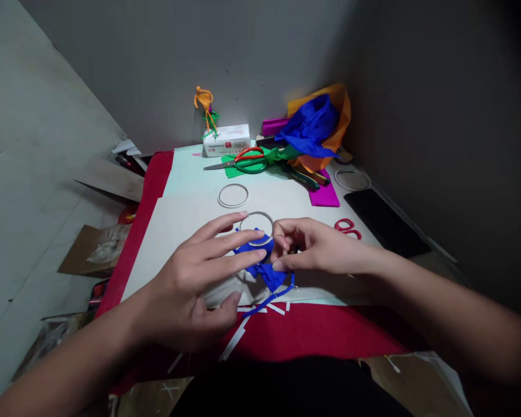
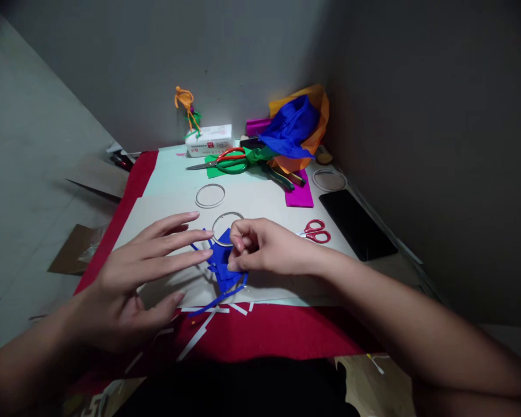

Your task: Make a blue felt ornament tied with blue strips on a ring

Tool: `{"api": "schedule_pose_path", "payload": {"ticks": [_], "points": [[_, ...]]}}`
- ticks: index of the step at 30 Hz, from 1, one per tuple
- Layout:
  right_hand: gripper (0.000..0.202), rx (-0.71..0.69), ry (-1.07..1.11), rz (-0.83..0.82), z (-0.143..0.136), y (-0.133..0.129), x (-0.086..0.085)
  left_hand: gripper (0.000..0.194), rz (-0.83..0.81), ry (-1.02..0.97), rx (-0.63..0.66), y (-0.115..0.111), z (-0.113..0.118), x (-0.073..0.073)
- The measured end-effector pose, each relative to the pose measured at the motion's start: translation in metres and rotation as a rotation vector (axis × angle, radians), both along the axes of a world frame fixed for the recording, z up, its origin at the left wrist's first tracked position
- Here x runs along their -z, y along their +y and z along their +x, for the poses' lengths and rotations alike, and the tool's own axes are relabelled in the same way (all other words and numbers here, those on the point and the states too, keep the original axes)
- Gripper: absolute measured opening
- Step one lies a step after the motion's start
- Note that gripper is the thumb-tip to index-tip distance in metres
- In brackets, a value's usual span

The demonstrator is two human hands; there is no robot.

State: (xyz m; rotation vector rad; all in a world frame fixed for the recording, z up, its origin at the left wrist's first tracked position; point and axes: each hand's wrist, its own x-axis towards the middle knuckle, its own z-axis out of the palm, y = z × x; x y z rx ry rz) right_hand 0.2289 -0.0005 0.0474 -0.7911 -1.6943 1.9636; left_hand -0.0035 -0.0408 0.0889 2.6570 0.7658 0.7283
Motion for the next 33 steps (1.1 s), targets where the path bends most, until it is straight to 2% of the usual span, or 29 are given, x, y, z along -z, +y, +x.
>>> {"api": "schedule_pose_path", "payload": {"ticks": [3, 7, 10, 13, 16, 18, 20, 26, 29, 33], "points": [[0.026, -0.052, -0.092, 0.149, -0.002, -0.007, -0.008, 0.054, -0.036, -0.079, -0.039, 0.002, 0.003, 0.004], [0.02, -0.114, -0.27, 0.53, -0.003, -0.015, -0.02, 0.049, -0.064, -0.158, -0.137, 0.005, 0.01, 0.014], [0.014, -0.188, -0.363, 0.854, -0.005, -0.019, -0.028, 0.048, -0.138, -0.084, -0.18, 0.006, 0.012, 0.019], [0.007, -0.261, -0.456, 1.137, -0.009, -0.023, -0.035, 0.047, -0.234, 0.043, -0.196, 0.005, 0.012, 0.019], [0.013, -0.327, -0.529, 1.319, -0.014, -0.026, -0.043, 0.028, -0.378, 0.13, -0.152, 0.002, 0.013, 0.012], [0.02, -0.353, -0.546, 1.398, -0.018, -0.027, -0.048, 0.019, -0.58, 0.208, -0.139, 0.0, 0.013, 0.005], [0.024, -0.381, -0.542, 1.451, -0.022, -0.027, -0.052, 0.022, -0.772, 0.266, -0.17, -0.001, 0.012, 0.001], [0.026, -0.339, -0.445, 1.597, -0.036, -0.025, -0.048, 0.018, -1.175, 0.282, -0.237, 0.001, 0.002, 0.0], [0.027, -0.304, -0.415, 1.625, -0.039, -0.022, -0.046, 0.018, -1.264, 0.254, -0.208, 0.006, 0.001, -0.001], [0.027, -0.303, -0.437, 1.612, -0.036, -0.018, -0.05, 0.024, -1.231, 0.223, -0.165, 0.013, 0.002, -0.007]]}}
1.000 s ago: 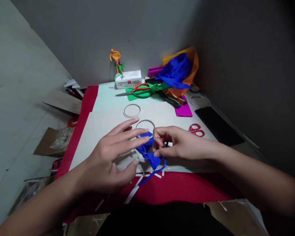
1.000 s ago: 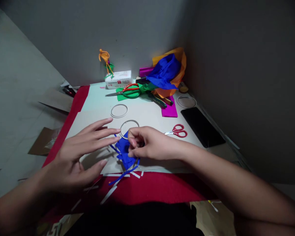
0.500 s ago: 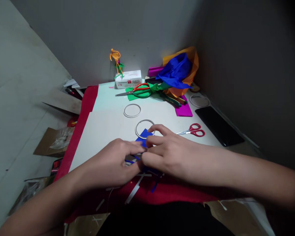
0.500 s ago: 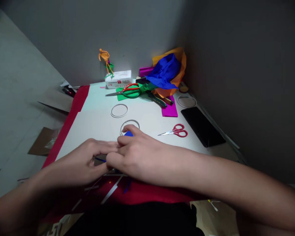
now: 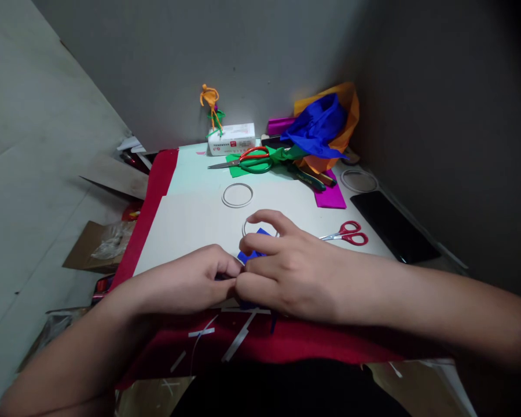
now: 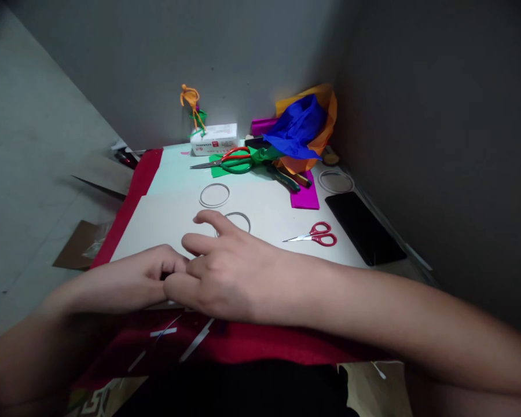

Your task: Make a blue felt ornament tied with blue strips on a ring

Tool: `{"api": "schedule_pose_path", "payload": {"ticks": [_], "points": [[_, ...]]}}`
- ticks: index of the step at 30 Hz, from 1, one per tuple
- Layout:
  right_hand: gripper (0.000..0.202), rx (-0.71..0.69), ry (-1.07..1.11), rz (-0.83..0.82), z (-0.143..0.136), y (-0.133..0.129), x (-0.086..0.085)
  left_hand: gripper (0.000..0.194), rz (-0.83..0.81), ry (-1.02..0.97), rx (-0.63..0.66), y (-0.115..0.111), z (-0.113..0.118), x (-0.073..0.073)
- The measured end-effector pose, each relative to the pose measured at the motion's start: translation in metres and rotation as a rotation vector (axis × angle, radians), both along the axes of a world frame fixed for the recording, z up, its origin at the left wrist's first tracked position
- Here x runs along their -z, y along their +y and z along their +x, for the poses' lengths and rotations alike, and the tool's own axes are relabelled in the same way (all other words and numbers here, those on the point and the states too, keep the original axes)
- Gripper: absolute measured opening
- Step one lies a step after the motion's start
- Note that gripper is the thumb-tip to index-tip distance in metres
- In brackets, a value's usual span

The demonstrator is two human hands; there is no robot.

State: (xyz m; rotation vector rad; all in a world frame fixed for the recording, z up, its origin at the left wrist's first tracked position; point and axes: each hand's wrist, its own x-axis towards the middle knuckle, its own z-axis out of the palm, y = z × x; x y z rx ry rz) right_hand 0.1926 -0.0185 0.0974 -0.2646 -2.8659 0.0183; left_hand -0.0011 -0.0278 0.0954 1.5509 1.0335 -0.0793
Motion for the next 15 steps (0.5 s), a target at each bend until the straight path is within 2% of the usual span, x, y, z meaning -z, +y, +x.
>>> {"api": "schedule_pose_path", "payload": {"ticks": [3, 9, 15], "points": [[0.023, 0.025, -0.029, -0.014, 0.003, 0.004, -0.003, 0.024, -0.027, -0.033, -0.008, 0.002, 0.002, -0.004], [0.018, 0.023, -0.047, -0.07, 0.005, 0.01, -0.001, 0.027, -0.045, 0.023, 0.027, 0.004, 0.004, -0.008], [0.018, 0.066, 0.116, -0.145, 0.009, 0.011, 0.003, 0.025, -0.042, -0.06, -0.018, 0.007, -0.002, -0.004]]}}
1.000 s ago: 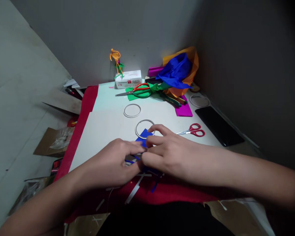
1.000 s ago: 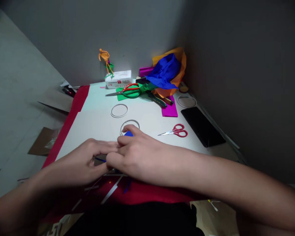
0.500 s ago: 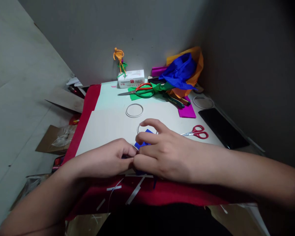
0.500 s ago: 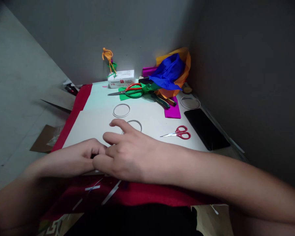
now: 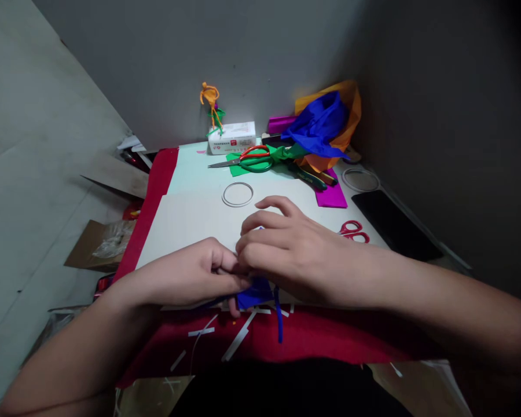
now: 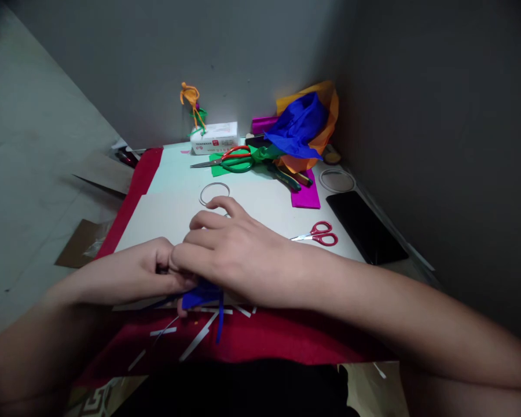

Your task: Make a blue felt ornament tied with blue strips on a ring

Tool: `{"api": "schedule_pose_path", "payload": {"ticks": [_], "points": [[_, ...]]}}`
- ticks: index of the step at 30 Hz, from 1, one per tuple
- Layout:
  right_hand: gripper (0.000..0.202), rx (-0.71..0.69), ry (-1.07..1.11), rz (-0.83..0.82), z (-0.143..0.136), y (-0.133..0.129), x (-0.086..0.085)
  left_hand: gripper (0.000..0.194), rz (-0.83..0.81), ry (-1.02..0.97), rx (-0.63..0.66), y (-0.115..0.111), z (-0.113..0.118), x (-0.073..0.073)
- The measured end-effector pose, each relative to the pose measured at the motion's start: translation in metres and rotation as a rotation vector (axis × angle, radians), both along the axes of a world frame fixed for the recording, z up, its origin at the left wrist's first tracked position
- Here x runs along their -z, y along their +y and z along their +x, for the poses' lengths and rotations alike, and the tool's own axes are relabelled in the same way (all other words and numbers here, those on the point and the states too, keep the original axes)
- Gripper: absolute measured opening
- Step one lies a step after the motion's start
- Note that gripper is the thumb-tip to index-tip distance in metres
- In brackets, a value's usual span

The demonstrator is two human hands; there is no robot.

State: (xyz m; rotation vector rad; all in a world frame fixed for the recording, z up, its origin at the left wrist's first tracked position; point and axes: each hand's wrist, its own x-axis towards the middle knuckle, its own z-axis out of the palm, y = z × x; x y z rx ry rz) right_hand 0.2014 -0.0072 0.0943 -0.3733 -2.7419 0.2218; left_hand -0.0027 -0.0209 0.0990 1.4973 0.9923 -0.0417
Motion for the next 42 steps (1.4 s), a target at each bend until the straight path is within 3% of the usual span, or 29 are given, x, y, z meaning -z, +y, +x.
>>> {"api": "schedule_pose_path", "payload": {"ticks": [6, 10, 12, 16, 18, 22, 25, 30, 36, 38, 42], "points": [[0.029, 0.096, 0.109, -0.1, 0.011, -0.014, 0.005, 0.024, -0.007, -0.099, -0.099, 0.004, -0.003, 0.007], [0.021, 0.236, 0.262, -0.215, 0.016, -0.022, 0.01, 0.026, 0.016, -0.092, -0.214, 0.001, 0.001, 0.006], [0.015, 0.348, 0.421, -0.427, 0.017, -0.022, 0.016, 0.025, 0.051, -0.068, -0.266, -0.001, 0.003, 0.004], [0.015, 0.469, 0.774, -1.03, 0.019, -0.013, 0.039, 0.027, 0.154, -0.066, -0.328, -0.005, 0.006, 0.004], [0.017, 0.437, 0.819, -1.285, 0.017, -0.009, 0.05, 0.026, 0.185, -0.091, -0.355, -0.006, 0.007, 0.006], [0.026, 0.179, 0.688, -1.615, 0.009, -0.01, 0.059, 0.025, 0.212, -0.129, -0.373, -0.008, 0.009, 0.01], [0.033, 0.07, 0.708, -1.647, 0.002, -0.016, 0.059, 0.024, 0.269, -0.101, -0.39, -0.012, 0.01, 0.012], [0.044, 0.107, 0.879, -1.49, -0.007, -0.025, 0.068, 0.024, 0.377, -0.07, -0.408, -0.015, 0.012, 0.015], [0.037, 0.372, 0.973, -1.275, -0.017, -0.039, 0.068, 0.023, 0.521, -0.076, -0.449, -0.018, 0.017, 0.016], [0.031, 0.446, 1.012, -1.292, -0.02, -0.043, 0.066, 0.021, 0.57, -0.086, -0.482, -0.019, 0.019, 0.019], [0.029, 0.469, 1.051, -1.397, -0.022, -0.048, 0.064, 0.022, 0.638, -0.112, -0.497, -0.022, 0.02, 0.026]]}}
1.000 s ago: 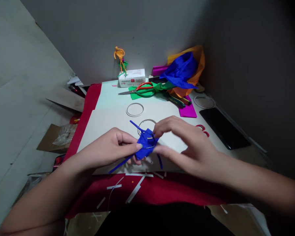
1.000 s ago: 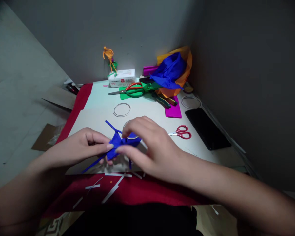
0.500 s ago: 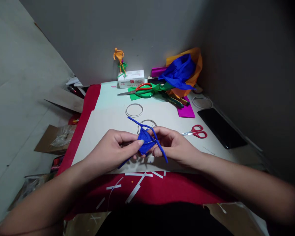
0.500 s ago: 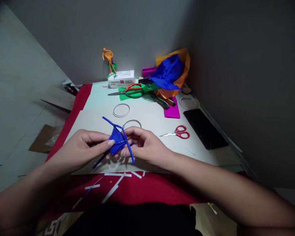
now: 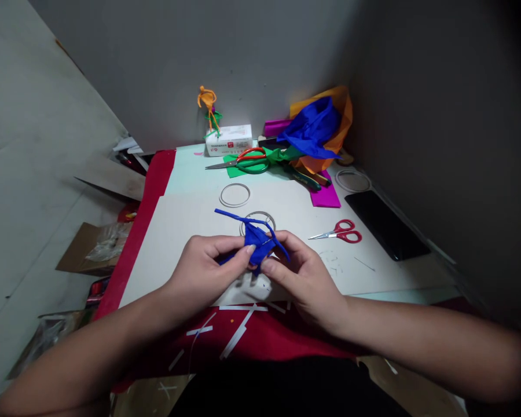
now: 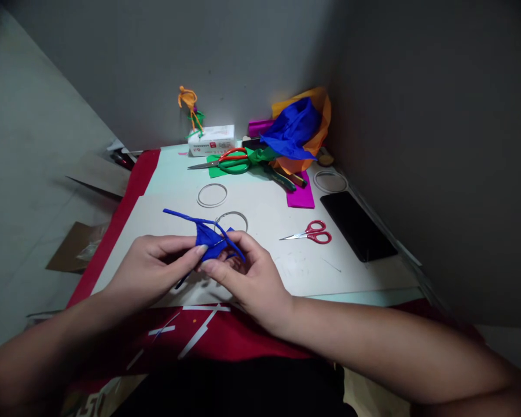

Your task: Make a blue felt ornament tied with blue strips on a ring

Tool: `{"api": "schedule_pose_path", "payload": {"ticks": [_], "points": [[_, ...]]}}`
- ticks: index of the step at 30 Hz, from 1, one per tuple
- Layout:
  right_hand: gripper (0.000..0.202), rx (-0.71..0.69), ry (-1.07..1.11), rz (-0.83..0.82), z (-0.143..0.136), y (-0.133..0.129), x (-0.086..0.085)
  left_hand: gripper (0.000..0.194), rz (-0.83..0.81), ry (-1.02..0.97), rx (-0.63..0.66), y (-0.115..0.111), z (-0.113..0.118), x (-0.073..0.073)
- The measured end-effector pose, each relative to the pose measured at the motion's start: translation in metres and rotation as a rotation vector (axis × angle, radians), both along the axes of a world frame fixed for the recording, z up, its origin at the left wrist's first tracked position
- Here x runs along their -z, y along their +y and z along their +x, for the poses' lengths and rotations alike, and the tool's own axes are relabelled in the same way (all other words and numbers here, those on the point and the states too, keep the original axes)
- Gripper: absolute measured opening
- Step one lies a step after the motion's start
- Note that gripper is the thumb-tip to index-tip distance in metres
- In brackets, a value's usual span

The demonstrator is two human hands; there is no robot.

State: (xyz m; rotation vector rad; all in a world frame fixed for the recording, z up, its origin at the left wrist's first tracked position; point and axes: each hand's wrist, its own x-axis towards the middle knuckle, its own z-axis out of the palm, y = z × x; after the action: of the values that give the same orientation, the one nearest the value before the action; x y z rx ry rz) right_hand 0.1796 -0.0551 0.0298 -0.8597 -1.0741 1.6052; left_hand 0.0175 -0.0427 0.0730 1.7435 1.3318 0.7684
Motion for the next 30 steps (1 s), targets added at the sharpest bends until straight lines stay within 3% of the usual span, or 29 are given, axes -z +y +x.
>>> {"api": "schedule_pose_path", "payload": {"ticks": [4, 13, 16, 21, 30], "points": [[0.021, 0.032, -0.014, -0.053, 0.002, 0.003, 0.001, 0.024, -0.04, -0.001, 0.01, -0.001, 0.001, 0.004], [0.018, -0.064, -0.11, -0.028, 0.012, 0.014, -0.002, 0.031, -0.469, -0.091, 0.123, 0.008, 0.002, -0.002], [0.016, -0.076, -0.139, -0.023, 0.014, 0.017, -0.006, 0.031, -0.538, -0.118, 0.174, 0.01, 0.0, -0.004], [0.015, -0.08, -0.116, -0.066, 0.013, 0.019, -0.008, 0.034, -0.529, -0.085, 0.179, 0.008, -0.001, -0.005], [0.019, -0.099, -0.076, -0.206, 0.012, 0.018, -0.004, 0.04, -0.308, 0.033, 0.093, 0.004, 0.002, -0.003]]}}
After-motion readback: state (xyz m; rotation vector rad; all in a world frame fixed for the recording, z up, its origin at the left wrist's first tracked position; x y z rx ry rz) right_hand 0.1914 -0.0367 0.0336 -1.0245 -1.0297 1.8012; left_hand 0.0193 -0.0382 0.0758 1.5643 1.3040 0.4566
